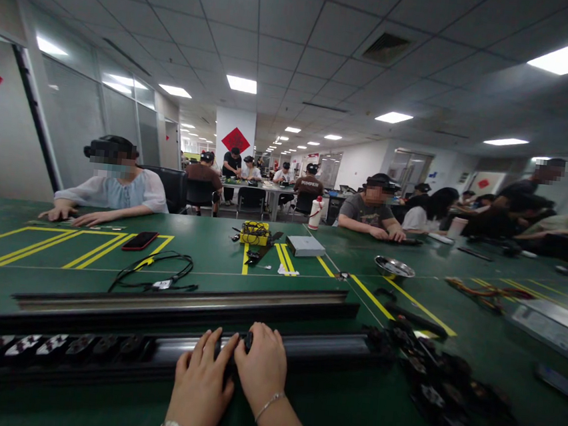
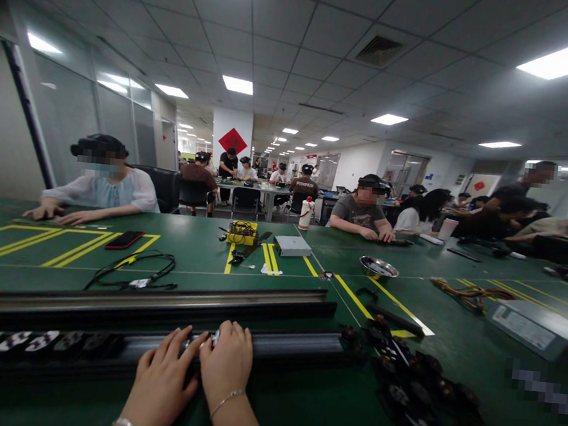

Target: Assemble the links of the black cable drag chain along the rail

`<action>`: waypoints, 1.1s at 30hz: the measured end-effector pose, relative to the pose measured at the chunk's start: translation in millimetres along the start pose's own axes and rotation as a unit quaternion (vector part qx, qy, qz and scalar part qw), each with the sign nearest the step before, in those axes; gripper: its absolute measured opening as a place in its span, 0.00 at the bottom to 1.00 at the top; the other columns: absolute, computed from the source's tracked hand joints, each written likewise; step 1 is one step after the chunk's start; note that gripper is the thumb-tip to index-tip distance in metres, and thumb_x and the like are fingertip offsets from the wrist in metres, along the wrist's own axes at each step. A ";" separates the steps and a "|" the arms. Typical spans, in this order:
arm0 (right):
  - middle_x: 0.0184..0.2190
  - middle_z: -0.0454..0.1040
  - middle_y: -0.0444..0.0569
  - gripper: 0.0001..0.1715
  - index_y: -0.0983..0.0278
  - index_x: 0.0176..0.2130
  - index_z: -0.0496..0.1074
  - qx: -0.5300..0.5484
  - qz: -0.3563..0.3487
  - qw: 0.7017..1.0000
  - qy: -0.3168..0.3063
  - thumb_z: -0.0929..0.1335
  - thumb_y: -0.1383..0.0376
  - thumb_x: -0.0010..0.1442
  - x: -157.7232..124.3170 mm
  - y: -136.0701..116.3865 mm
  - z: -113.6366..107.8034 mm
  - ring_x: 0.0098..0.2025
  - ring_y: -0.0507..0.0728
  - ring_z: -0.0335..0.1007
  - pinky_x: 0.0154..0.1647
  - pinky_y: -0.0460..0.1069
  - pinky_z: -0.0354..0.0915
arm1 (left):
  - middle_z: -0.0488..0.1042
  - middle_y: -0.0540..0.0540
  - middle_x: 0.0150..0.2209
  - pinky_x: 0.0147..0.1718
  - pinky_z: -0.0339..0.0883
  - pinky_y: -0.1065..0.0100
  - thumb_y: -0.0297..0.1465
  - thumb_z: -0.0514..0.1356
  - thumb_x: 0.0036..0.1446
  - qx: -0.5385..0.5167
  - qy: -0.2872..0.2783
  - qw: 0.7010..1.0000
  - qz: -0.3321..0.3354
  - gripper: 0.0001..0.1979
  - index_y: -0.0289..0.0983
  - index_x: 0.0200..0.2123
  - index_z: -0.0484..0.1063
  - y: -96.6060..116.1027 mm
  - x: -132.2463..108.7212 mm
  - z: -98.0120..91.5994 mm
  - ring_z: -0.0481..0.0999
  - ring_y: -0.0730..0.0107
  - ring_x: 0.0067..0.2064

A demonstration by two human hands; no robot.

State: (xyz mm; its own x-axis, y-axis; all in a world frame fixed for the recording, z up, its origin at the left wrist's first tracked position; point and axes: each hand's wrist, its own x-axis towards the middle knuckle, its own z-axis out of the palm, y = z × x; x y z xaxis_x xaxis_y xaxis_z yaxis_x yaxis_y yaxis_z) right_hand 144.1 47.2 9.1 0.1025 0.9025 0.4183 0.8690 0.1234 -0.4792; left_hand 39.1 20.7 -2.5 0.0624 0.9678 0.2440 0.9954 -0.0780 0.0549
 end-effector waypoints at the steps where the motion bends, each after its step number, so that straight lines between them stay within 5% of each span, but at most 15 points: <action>1: 0.34 0.73 0.49 0.06 0.63 0.31 0.68 -0.001 0.000 1.000 0.000 0.62 0.67 0.51 0.3 0.1 -0.9 0.42 0.57 0.67 0.51 0.51 0.52 | 0.56 0.47 0.60 0.53 0.45 0.55 0.26 0.50 0.48 0.004 0.004 1.000 0.003 0.30 0.48 0.56 0.56 0.2 -0.5 0.3 0.49 0.59 0.61; 15: 0.31 0.72 0.48 0.04 0.62 0.29 0.66 0.004 0.005 1.000 0.010 0.62 0.68 0.50 1.7 3.5 1.3 0.38 0.56 0.66 0.49 0.50 0.53 | 0.52 0.52 0.62 0.52 0.47 0.54 0.26 0.47 0.49 -0.005 0.005 0.999 0.039 0.31 0.45 0.59 0.52 -7.0 -0.1 10.6 0.46 0.61 0.62; 33: 0.35 0.73 0.48 0.07 0.62 0.32 0.68 0.003 0.005 1.000 -0.008 0.62 0.67 0.50 2.4 8.0 -1.6 0.45 0.57 0.64 0.53 0.52 0.48 | 0.53 0.53 0.61 0.53 0.47 0.54 0.25 0.47 0.47 0.006 0.005 0.999 0.036 0.33 0.46 0.58 0.52 -5.4 0.2 5.0 0.48 0.62 0.62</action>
State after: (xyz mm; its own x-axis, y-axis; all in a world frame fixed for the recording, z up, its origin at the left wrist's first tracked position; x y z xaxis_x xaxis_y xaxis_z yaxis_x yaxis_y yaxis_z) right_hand 152.1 49.7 7.5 0.1032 0.9098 0.4021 0.8648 0.1177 -0.4881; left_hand 34.1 22.6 -7.6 0.1330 0.9575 0.2558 0.9892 -0.1444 0.0261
